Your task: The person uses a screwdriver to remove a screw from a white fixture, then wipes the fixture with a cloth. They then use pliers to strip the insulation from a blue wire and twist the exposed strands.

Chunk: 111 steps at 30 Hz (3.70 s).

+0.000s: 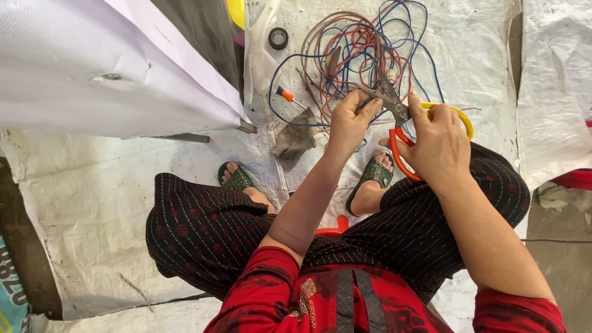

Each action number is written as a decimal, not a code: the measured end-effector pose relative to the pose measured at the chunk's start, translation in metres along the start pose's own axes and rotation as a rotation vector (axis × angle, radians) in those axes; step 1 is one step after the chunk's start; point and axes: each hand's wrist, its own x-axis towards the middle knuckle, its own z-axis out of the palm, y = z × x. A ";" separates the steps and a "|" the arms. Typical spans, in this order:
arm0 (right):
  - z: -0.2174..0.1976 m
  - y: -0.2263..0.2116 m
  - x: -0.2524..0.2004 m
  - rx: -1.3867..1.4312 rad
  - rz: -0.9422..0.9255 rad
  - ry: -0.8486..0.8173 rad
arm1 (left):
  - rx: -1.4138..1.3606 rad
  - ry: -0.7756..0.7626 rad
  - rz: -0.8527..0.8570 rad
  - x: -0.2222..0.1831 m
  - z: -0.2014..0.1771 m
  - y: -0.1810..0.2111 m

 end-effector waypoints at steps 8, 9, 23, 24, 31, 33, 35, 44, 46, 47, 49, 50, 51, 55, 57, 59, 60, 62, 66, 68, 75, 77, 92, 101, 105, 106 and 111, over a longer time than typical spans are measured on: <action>0.006 0.004 -0.001 -0.003 0.003 0.003 | 0.059 0.009 -0.022 0.001 -0.001 0.003; -0.002 0.002 0.001 -0.003 0.004 0.003 | 0.059 0.007 -0.022 0.001 -0.001 0.003; -0.019 0.005 0.003 0.306 0.083 -0.127 | 0.012 -0.055 -0.073 0.004 -0.004 -0.026; -0.021 0.002 0.004 0.307 0.084 -0.129 | 0.013 -0.056 -0.076 0.005 -0.004 -0.024; -0.020 -0.002 0.006 0.260 0.090 -0.208 | -0.220 -0.031 0.057 0.009 0.001 -0.039; -0.026 -0.004 0.008 0.269 0.084 -0.203 | -0.309 -0.041 0.022 0.009 0.001 -0.041; -0.040 -0.007 0.012 0.550 0.179 -0.284 | -0.395 -0.057 -0.014 0.008 0.002 -0.034; -0.041 0.002 0.016 1.407 0.279 -0.088 | -0.462 -0.213 -0.067 0.002 0.000 0.005; -0.049 -0.001 0.017 1.478 0.295 -0.051 | -0.466 -0.243 -0.067 0.002 0.002 0.000; -0.052 -0.002 0.017 1.549 0.305 -0.016 | -0.469 -0.268 -0.065 0.001 0.004 -0.002; -0.060 -0.005 0.020 1.600 0.400 -0.023 | -0.486 -0.339 -0.106 0.000 0.001 -0.013; -0.063 -0.006 0.020 1.654 0.495 -0.034 | -0.499 -0.403 -0.149 -0.002 -0.001 -0.019; -0.064 -0.006 0.019 1.652 0.503 -0.029 | -0.500 -0.409 -0.155 -0.004 0.000 -0.016; -0.062 -0.002 0.021 1.757 0.609 -0.025 | -0.405 -0.465 -0.171 -0.010 0.006 -0.004; -0.062 -0.002 0.020 1.762 0.586 -0.039 | -0.366 -0.491 -0.154 -0.011 0.007 0.002; -0.065 -0.004 0.020 1.706 0.541 -0.060 | -0.363 -0.510 -0.159 -0.010 0.007 0.007; -0.066 -0.004 0.020 1.707 0.542 -0.060 | -0.362 -0.510 -0.160 -0.011 0.007 0.009; -0.067 -0.005 0.020 1.705 0.545 -0.079 | -0.349 -0.526 -0.196 -0.011 0.006 0.011; -0.061 -0.005 0.020 1.659 0.581 -0.068 | -0.300 -0.543 -0.160 -0.011 0.007 0.011; -0.061 -0.005 0.020 1.638 0.572 -0.086 | -0.328 -0.550 -0.174 -0.011 0.006 0.008; -0.056 -0.002 0.020 1.609 0.541 -0.089 | -0.292 -0.557 -0.155 -0.010 0.006 0.016; -0.058 -0.002 0.021 1.548 0.534 -0.115 | -0.319 -0.572 -0.133 -0.010 0.006 0.016; -0.063 -0.004 0.015 1.549 0.258 -0.399 | -0.360 -0.176 0.129 0.010 -0.007 -0.009; -0.079 -0.014 0.028 1.461 0.153 -0.573 | -0.173 -0.080 0.277 0.014 -0.008 -0.010; -0.078 -0.011 0.029 1.434 0.141 -0.606 | -0.034 -0.059 0.336 0.014 -0.012 -0.005; -0.075 -0.009 0.028 1.448 0.134 -0.608 | 0.007 -0.062 0.352 0.014 -0.012 -0.004; -0.072 -0.006 0.024 1.437 0.120 -0.586 | 0.113 -0.121 0.342 0.015 -0.018 -0.002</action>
